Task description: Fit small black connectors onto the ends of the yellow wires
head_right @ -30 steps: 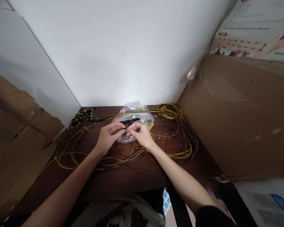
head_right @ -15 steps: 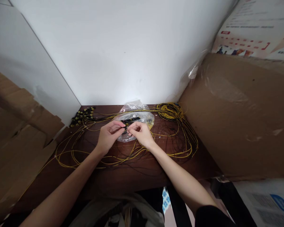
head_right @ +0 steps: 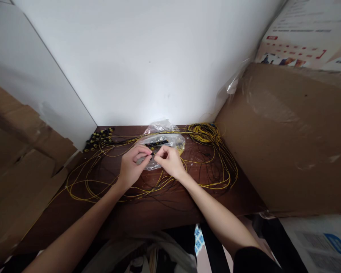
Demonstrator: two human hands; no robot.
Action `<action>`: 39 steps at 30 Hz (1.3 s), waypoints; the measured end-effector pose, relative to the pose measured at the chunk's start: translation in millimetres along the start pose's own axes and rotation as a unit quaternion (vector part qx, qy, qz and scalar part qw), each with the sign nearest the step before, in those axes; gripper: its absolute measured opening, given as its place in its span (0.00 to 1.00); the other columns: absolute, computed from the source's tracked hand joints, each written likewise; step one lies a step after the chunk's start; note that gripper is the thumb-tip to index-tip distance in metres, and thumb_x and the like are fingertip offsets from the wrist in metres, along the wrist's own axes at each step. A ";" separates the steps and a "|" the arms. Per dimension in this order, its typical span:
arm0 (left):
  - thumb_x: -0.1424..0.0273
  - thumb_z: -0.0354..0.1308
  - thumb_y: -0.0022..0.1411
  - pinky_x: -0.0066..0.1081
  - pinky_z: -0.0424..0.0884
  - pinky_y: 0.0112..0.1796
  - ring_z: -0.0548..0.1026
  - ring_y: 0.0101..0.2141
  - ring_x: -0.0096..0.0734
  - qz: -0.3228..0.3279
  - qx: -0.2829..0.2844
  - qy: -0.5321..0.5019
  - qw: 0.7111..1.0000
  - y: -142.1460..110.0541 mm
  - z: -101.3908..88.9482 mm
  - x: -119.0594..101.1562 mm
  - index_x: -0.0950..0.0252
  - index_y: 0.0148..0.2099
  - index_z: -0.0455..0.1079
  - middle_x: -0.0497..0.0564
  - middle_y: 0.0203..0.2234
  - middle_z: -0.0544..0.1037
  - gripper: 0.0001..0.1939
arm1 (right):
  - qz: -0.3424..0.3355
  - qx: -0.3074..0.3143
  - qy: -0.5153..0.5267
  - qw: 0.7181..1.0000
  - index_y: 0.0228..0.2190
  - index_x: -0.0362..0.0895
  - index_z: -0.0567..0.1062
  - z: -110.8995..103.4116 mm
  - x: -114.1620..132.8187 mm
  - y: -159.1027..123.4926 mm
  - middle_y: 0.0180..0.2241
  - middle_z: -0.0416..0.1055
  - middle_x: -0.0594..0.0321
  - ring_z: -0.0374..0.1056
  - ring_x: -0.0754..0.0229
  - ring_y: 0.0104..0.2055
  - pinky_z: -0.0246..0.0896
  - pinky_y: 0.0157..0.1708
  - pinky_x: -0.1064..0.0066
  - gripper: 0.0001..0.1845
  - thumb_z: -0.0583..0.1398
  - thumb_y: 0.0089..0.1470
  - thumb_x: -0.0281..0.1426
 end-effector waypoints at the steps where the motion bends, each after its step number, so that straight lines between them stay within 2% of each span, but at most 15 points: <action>1: 0.75 0.55 0.54 0.31 0.72 0.37 0.72 0.35 0.30 0.014 0.004 0.021 1.000 -0.3 0.0 -1.2 0.65 0.32 0.68 0.51 0.31 0.73 0.02 | -0.001 -0.001 -0.003 1.000 0.18 0.43 0.66 -0.5 0.2 0.0 0.17 0.66 0.67 0.61 0.65 0.21 0.57 0.24 0.73 0.05 0.57 0.41 0.26; 6: 0.76 0.54 0.55 0.33 0.72 0.38 0.72 0.35 0.30 0.050 0.009 0.048 0.998 -0.3 -0.2 -4.1 0.65 0.31 0.68 0.51 0.31 0.73 0.03 | 0.004 0.013 0.020 1.000 0.16 0.43 0.65 -1.4 0.4 1.3 0.16 0.65 0.68 0.60 0.67 0.20 0.56 0.23 0.74 0.05 0.57 0.39 0.25; 11: 0.75 0.55 0.55 0.33 0.73 0.39 0.73 0.36 0.29 0.009 0.001 -0.011 1.000 0.6 0.0 -1.1 0.65 0.33 0.67 0.51 0.32 0.73 0.02 | 0.084 0.047 0.142 0.985 0.16 0.42 0.65 0.2 -1.7 2.3 0.16 0.67 0.68 0.61 0.69 0.17 0.55 0.19 0.76 0.05 0.57 0.39 0.27; 17: 0.74 0.55 0.54 0.33 0.74 0.42 0.73 0.36 0.29 -0.016 0.003 -0.055 0.998 -0.2 0.6 0.3 0.65 0.34 0.67 0.51 0.32 0.73 0.03 | 0.138 0.081 0.225 0.961 0.16 0.40 0.68 1.3 -1.8 0.8 0.16 0.68 0.67 0.61 0.71 0.17 0.53 0.18 0.80 0.04 0.57 0.39 0.26; 30: 0.76 0.55 0.54 0.32 0.74 0.41 0.74 0.36 0.29 -0.003 0.008 -0.039 0.999 -0.7 1.2 -0.4 0.66 0.36 0.69 0.51 0.32 0.74 0.05 | 0.156 0.080 0.213 0.961 0.15 0.40 0.68 1.1 -5.4 1.6 0.15 0.68 0.67 0.62 0.71 0.16 0.52 0.16 0.80 0.05 0.56 0.39 0.26; 39: 0.77 0.55 0.55 0.29 0.73 0.37 0.74 0.33 0.28 0.026 0.015 0.045 0.999 -1.1 -0.1 -4.5 0.66 0.35 0.70 0.51 0.31 0.75 0.05 | 0.125 0.044 0.168 0.977 0.15 0.40 0.67 1.2 -1.0 1.3 0.14 0.67 0.68 0.60 0.71 0.15 0.53 0.16 0.79 0.07 0.58 0.39 0.27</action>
Point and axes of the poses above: each hand's wrist, its own y-axis towards the middle knuckle, its own z-axis out of the palm, x = y × z, the point moved 2 cm from there along y, towards the middle knuckle
